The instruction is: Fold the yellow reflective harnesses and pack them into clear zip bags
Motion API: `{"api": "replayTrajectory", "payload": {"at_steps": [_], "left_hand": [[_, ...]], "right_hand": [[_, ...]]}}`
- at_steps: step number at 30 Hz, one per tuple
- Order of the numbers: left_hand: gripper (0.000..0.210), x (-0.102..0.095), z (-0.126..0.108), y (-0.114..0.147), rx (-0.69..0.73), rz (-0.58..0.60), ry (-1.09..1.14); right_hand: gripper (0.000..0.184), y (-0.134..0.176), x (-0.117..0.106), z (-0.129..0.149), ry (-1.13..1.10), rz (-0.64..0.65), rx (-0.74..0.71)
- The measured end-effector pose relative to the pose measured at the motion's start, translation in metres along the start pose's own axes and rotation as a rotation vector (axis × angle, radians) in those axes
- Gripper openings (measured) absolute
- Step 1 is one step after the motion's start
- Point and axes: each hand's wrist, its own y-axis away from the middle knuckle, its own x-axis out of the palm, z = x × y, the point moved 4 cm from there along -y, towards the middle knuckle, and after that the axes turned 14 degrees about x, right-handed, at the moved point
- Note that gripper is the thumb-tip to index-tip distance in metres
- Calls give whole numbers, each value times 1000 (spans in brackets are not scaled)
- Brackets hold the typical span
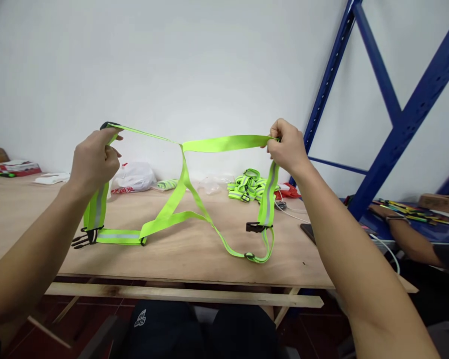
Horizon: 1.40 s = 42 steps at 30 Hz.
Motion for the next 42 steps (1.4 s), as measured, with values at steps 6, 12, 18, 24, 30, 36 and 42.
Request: {"api": "replayTrajectory", "payload": {"at_steps": [6,12,18,24,30,36,42], "left_hand": [[53,-24,-1,0,101,-7,-45],[49,-50,-1,2,193,49,36],[61,8,18,-14,168,485,63],[70,148,37,16,151,943,91],[65,209,29,71,180,1046,157],[58,178,24,91,204,1055,272],[67,74,18,134,51,873,419]], "right_hand": [[26,14,-24,14,173,110,57],[35,24,-51,18,15,371,176],[27,2,-24,-7,372,517,323],[19,8,86,-63,716,555,268],[28,51,149,-95,574,563,163],[34,84,106,-116,350,539,71],[34,136,14,-192,384,504,328]]}}
